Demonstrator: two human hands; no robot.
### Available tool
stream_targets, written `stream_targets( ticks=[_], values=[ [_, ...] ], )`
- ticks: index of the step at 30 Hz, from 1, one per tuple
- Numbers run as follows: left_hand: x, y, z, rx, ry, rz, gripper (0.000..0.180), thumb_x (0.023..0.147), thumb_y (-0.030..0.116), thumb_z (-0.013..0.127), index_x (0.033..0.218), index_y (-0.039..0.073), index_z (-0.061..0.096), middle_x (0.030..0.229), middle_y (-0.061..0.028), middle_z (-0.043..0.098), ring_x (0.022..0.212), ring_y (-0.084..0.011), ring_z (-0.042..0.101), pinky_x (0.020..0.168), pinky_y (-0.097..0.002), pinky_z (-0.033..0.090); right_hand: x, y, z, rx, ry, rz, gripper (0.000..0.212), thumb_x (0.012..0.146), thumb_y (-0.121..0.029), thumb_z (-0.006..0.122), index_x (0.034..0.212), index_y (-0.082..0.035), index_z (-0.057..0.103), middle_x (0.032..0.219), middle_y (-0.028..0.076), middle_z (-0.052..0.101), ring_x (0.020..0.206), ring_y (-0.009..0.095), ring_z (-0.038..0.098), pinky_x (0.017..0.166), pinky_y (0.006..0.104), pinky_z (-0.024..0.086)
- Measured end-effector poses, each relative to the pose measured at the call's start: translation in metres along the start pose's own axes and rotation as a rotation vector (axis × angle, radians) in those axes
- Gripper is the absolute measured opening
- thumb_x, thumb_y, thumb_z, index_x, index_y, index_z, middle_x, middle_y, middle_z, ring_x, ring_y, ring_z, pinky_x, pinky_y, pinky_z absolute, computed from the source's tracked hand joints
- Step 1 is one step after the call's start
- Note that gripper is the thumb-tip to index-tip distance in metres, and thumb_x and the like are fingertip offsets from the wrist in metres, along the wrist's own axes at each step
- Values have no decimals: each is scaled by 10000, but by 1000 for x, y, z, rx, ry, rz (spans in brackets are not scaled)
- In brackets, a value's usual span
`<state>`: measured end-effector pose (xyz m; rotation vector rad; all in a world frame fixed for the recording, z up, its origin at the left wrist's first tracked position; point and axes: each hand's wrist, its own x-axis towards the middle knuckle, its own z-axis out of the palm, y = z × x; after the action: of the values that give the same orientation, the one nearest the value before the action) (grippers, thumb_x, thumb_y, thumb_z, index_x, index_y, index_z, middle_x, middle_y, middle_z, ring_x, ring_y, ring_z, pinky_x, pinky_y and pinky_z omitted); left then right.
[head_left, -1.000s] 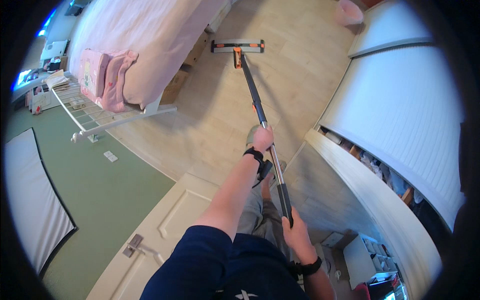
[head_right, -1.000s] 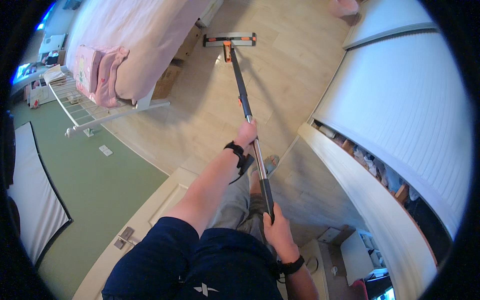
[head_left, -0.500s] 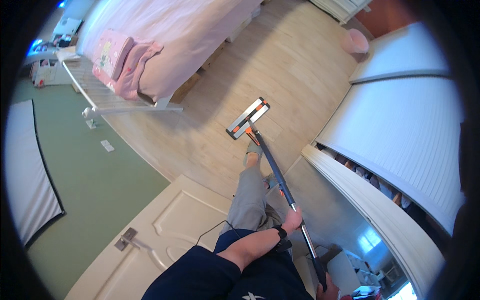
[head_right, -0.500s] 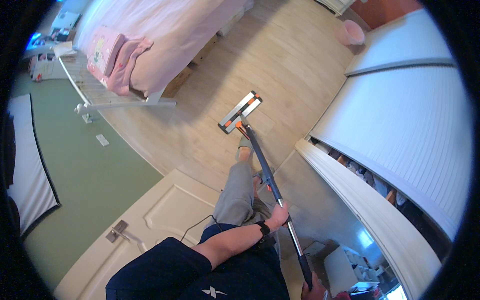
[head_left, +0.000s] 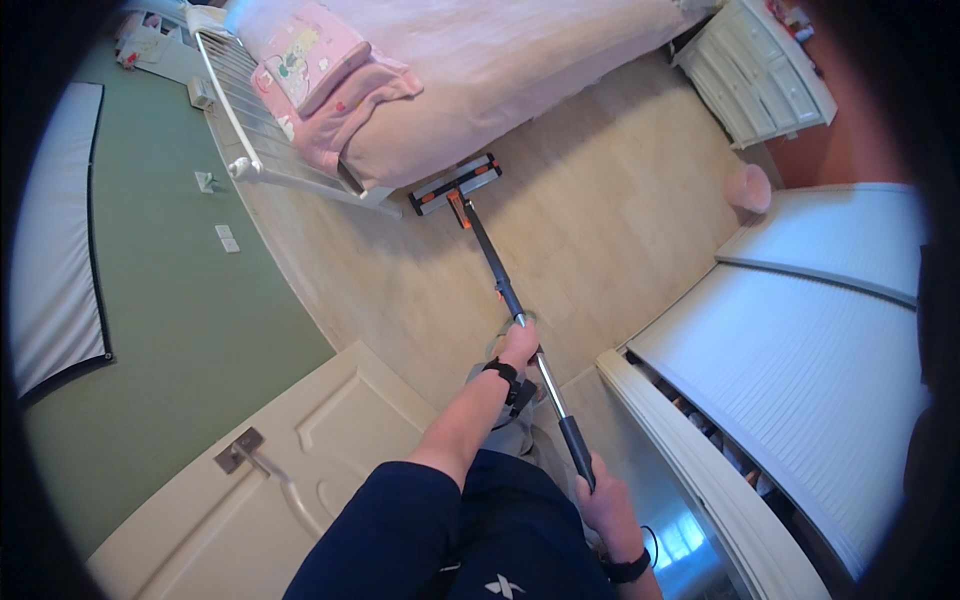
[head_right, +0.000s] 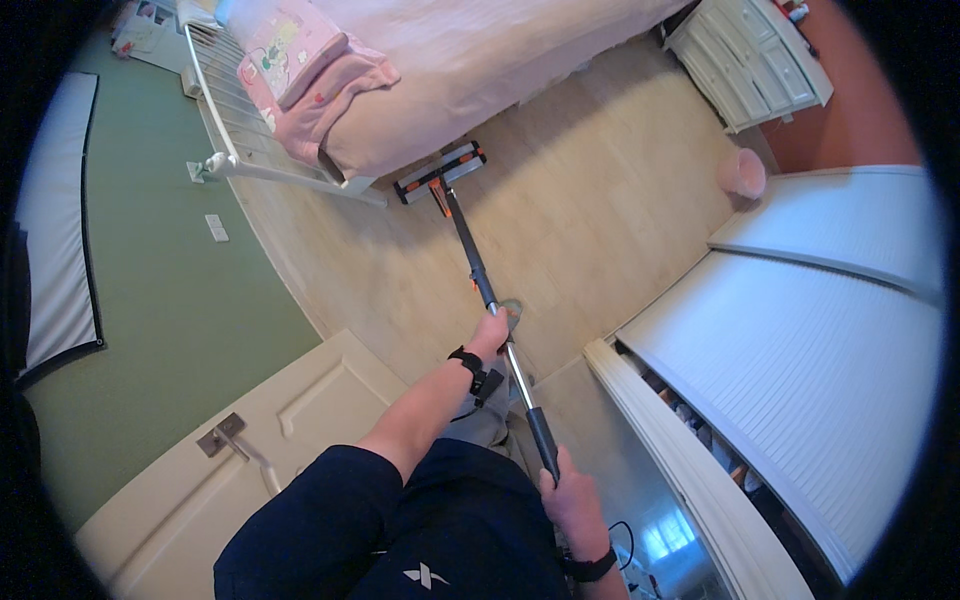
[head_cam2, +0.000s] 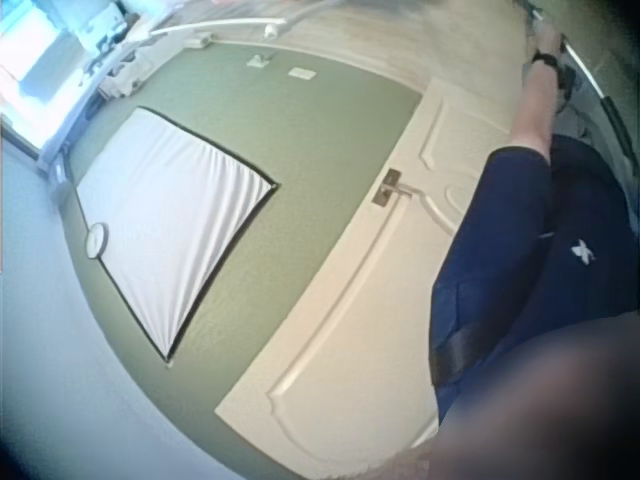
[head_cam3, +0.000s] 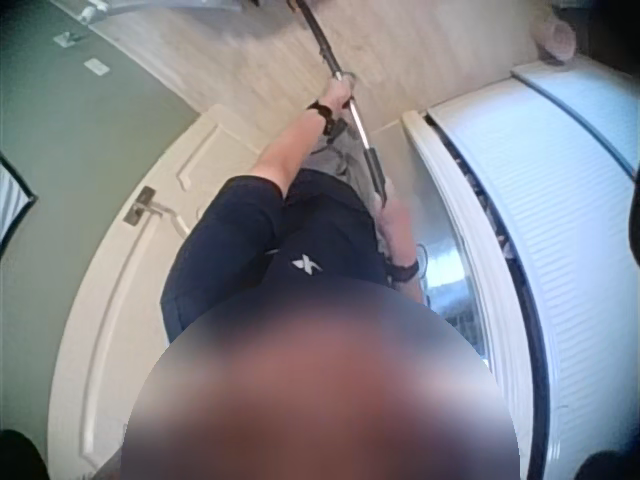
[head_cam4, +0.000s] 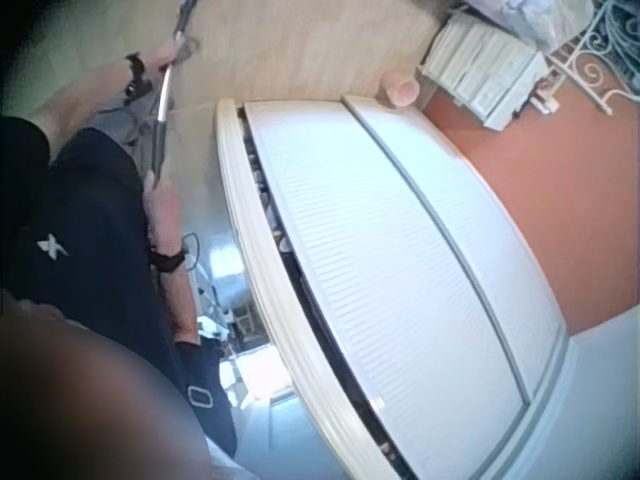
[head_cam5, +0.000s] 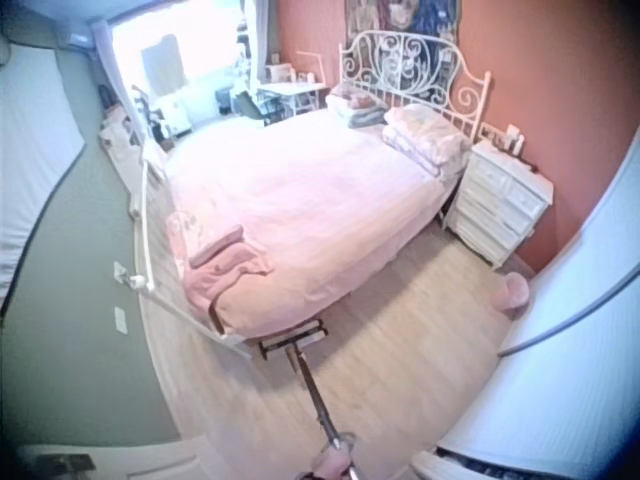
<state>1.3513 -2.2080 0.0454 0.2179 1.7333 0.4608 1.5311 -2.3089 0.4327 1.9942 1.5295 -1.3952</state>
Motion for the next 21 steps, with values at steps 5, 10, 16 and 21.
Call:
stream_targets(
  ticks=[5, 10, 16, 21],
  values=[
    [-18, -3, 10, -68, -6, -65, 495, 1003, 515, 482, 1038, 45, 631, 667, -92, 551, 520, -274, 560, 453, -456, 445, -32, -26, -38, -153, -102, 40, 608, 944, -245, 628, 1483, -26, 451, 932, 337, 691, 881, 520, 680, 805, 571, 556],
    [-88, 22, 22, -295, -204, -238, 400, 1017, 440, 482, 963, 56, 580, 732, -86, 591, 621, -261, 635, 513, -455, 526, -72, -33, -97, -221, -117, 3, 644, 896, -234, 604, 1489, -24, 465, 963, 341, 692, 923, 520, 673, 874, 570, 539],
    [-80, 58, -2, -809, -308, -253, 267, 1055, 324, 461, 1146, 76, 503, 866, -137, 623, 695, -298, 660, 587, -455, 595, -79, -67, -121, -354, -2, -389, 564, 882, -218, 617, 1413, -37, 558, 905, 311, 686, 911, 492, 665, 831, 554, 533],
    [-58, 69, 2, -1201, -326, -261, 253, 1058, 211, 466, 1218, 17, 438, 879, -168, 625, 701, -286, 654, 577, -438, 586, -72, -85, -137, -336, -86, -406, 566, 855, -249, 750, 1368, -67, 594, 950, 306, 697, 935, 487, 673, 808, 518, 546]
  ],
)
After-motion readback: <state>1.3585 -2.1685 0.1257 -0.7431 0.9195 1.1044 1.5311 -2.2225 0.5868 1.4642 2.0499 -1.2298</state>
